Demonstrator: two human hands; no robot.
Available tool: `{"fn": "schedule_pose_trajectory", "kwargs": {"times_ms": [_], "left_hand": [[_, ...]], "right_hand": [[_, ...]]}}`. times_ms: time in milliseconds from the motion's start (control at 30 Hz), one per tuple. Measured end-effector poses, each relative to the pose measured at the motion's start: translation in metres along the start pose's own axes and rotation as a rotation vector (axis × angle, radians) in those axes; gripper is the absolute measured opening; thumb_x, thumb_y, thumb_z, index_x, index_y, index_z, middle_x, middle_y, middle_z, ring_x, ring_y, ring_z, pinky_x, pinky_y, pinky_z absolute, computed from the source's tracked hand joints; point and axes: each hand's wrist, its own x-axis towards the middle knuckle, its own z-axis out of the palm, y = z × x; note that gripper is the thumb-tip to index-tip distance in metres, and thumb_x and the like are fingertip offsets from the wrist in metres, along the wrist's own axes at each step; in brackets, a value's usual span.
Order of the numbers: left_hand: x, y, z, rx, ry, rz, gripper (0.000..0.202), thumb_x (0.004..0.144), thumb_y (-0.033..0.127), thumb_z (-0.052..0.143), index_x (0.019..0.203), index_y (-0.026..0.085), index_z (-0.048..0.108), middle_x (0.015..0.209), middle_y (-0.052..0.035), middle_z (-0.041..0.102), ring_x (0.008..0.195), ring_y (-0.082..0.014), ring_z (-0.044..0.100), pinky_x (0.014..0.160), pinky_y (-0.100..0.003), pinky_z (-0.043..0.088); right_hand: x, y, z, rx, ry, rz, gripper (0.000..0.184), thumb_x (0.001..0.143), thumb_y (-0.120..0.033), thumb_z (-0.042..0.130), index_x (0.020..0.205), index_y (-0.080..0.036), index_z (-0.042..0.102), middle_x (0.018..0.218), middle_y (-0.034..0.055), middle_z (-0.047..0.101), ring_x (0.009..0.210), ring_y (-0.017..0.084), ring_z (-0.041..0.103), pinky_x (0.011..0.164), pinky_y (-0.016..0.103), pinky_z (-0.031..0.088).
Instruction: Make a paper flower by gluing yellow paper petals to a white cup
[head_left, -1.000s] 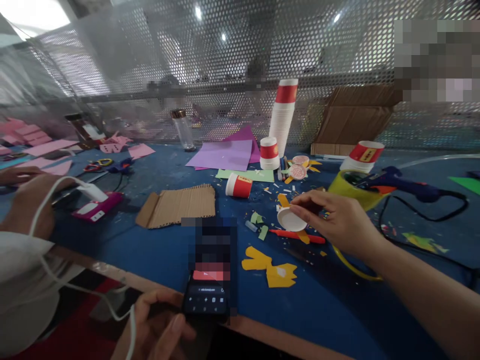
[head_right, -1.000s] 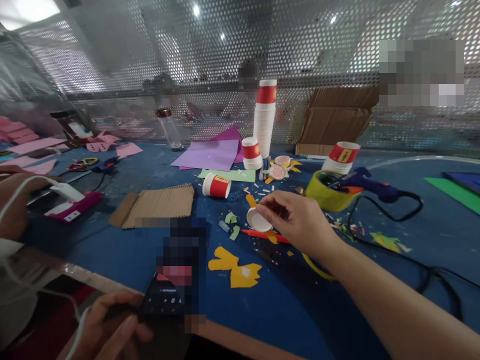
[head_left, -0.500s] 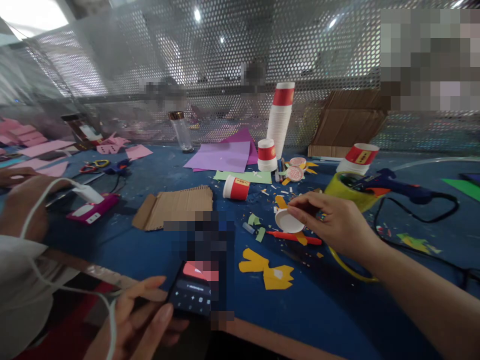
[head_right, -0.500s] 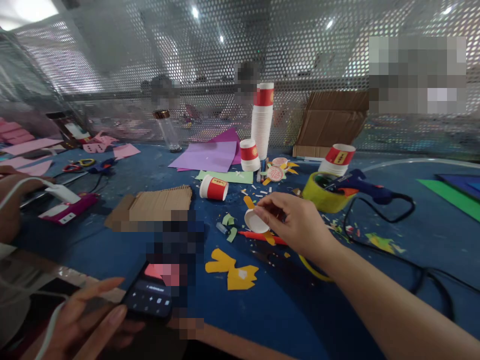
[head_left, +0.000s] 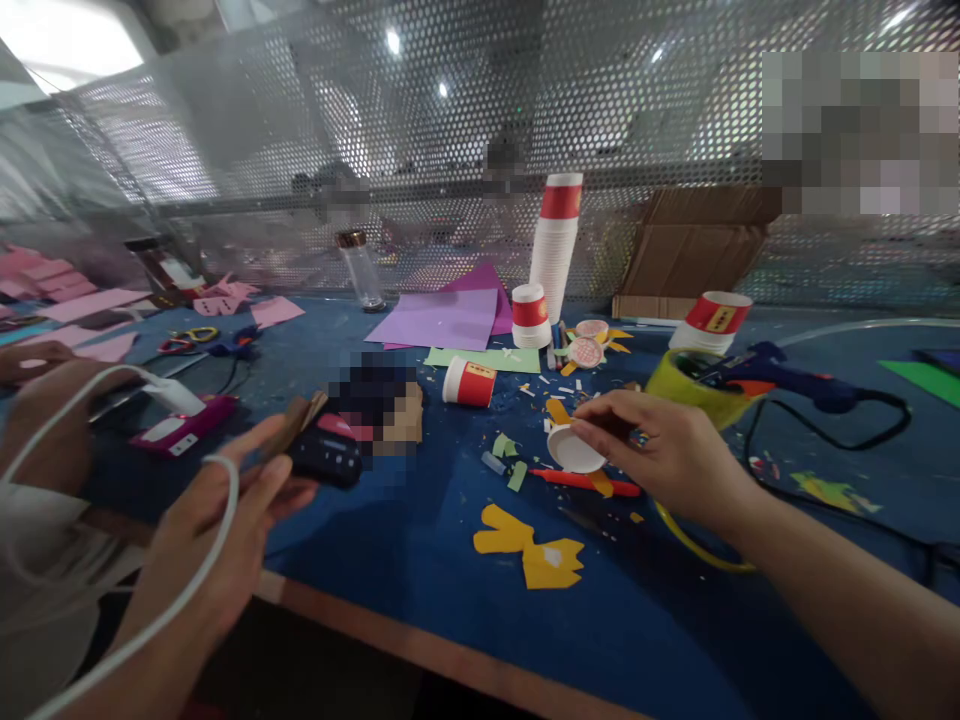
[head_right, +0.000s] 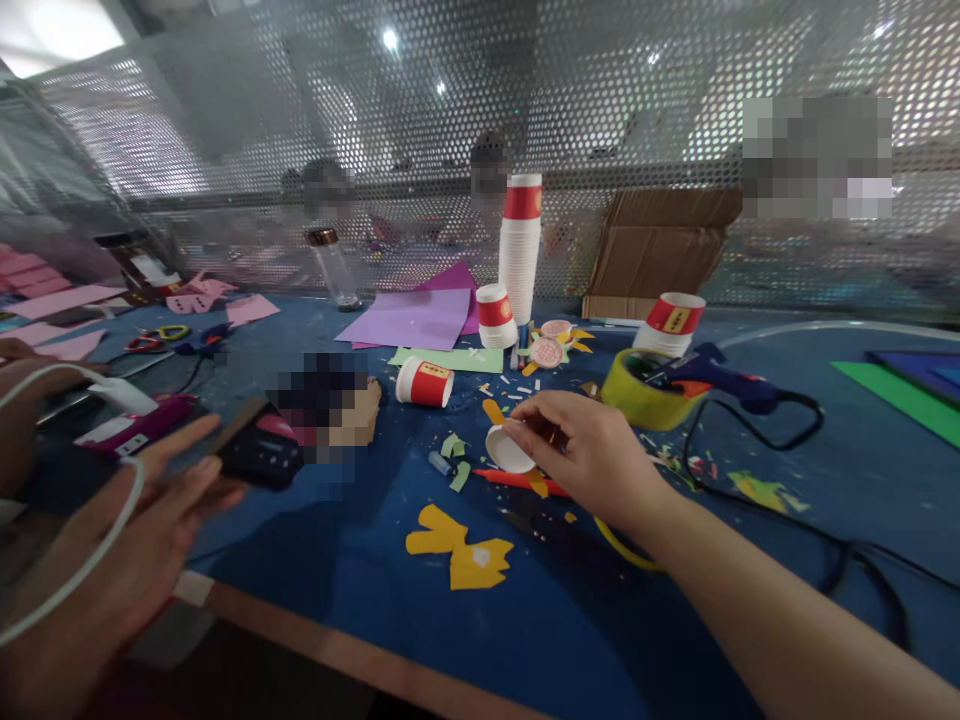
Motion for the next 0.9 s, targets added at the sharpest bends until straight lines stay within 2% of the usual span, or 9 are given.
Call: {"fn": "schedule_pose_trajectory", "kwargs": {"times_ms": [67,167,267,367,433,533,700,800,900], "left_hand": [[0.025,0.005,0.016,-0.069,-0.008,0.097,0.074,0.071,0.036,0.073,0.142,0.026,0.054,0.076,-0.0005,0.072,0.071,-0.0222,0.073,0.078,-0.034,0.065],[0.072,0.004,0.038,-0.043,0.039,0.259,0.062,0.083,0.024,0.064,0.143,0.02,0.052,0.07,0.001,0.068,0.067,-0.0167,0.071,0.076,-0.03,0.064],[0.122,0.001,0.059,0.279,0.003,0.422,0.048,0.093,0.018,0.051,0.141,0.019,0.052,0.088,-0.0019,0.072,0.072,-0.0139,0.071,0.071,-0.026,0.062],[0.166,0.002,0.081,0.387,0.004,0.405,0.043,0.095,0.013,0.047,0.136,0.014,0.057,0.094,-0.0056,0.074,0.072,-0.0147,0.072,0.067,-0.025,0.059],[0.189,0.005,0.094,0.468,0.016,0.408,0.04,0.094,0.013,0.049,0.132,0.015,0.061,0.096,-0.0065,0.074,0.073,-0.0166,0.072,0.066,-0.026,0.057],[0.213,0.01,0.106,0.596,0.022,0.436,0.035,0.094,0.013,0.051,0.125,0.017,0.067,0.101,-0.0057,0.076,0.075,-0.0178,0.072,0.07,-0.027,0.054],[0.243,0.011,0.11,0.72,-0.042,0.5,0.03,0.095,0.012,0.052,0.122,0.009,0.065,0.098,-0.0022,0.076,0.091,-0.0171,0.068,0.088,-0.029,0.049],[0.259,0.006,0.114,0.739,-0.09,0.525,0.027,0.098,0.023,0.054,0.12,0.011,0.064,0.106,-0.0053,0.073,0.094,-0.0197,0.068,0.089,-0.038,0.053],[0.274,-0.001,0.12,0.715,-0.096,0.539,0.033,0.095,0.035,0.061,0.122,0.015,0.061,0.121,-0.0097,0.065,0.103,-0.0243,0.065,0.088,-0.045,0.056]], "right_hand": [[0.0,0.0,0.0,-0.008,0.0,-0.009,0.021,0.096,-0.035,0.058,0.086,-0.021,0.069,0.077,0.0027,0.07,0.064,0.015,0.062,0.057,0.026,0.048],[-0.001,0.002,0.001,-0.02,0.004,-0.025,0.02,0.096,-0.035,0.058,0.088,-0.02,0.069,0.081,0.0041,0.072,0.068,0.016,0.064,0.058,0.026,0.05],[0.0,0.003,0.001,-0.025,0.003,-0.025,0.02,0.096,-0.035,0.057,0.089,-0.021,0.069,0.081,0.0044,0.073,0.068,0.016,0.065,0.058,0.027,0.05],[0.0,0.004,0.002,-0.03,-0.011,-0.019,0.019,0.096,-0.034,0.057,0.09,-0.021,0.07,0.081,0.0037,0.073,0.067,0.016,0.066,0.059,0.027,0.051],[0.001,0.005,0.002,-0.04,-0.012,-0.028,0.018,0.096,-0.034,0.057,0.091,-0.021,0.07,0.081,0.0037,0.073,0.067,0.016,0.066,0.06,0.027,0.051],[0.001,0.007,0.003,-0.059,0.0,-0.041,0.018,0.096,-0.033,0.057,0.091,-0.02,0.07,0.08,0.0036,0.072,0.067,0.017,0.067,0.061,0.028,0.052],[0.002,0.01,0.005,-0.06,0.008,-0.057,0.017,0.096,-0.032,0.057,0.091,-0.02,0.069,0.08,0.0036,0.071,0.069,0.017,0.067,0.061,0.027,0.052],[0.001,0.011,0.007,-0.052,0.011,-0.055,0.015,0.096,-0.031,0.057,0.091,-0.022,0.068,0.081,0.0033,0.071,0.07,0.017,0.068,0.063,0.028,0.053],[0.001,0.012,0.009,-0.059,0.008,-0.044,0.014,0.096,-0.031,0.057,0.09,-0.023,0.067,0.08,0.0032,0.071,0.069,0.017,0.068,0.062,0.028,0.054]]}}
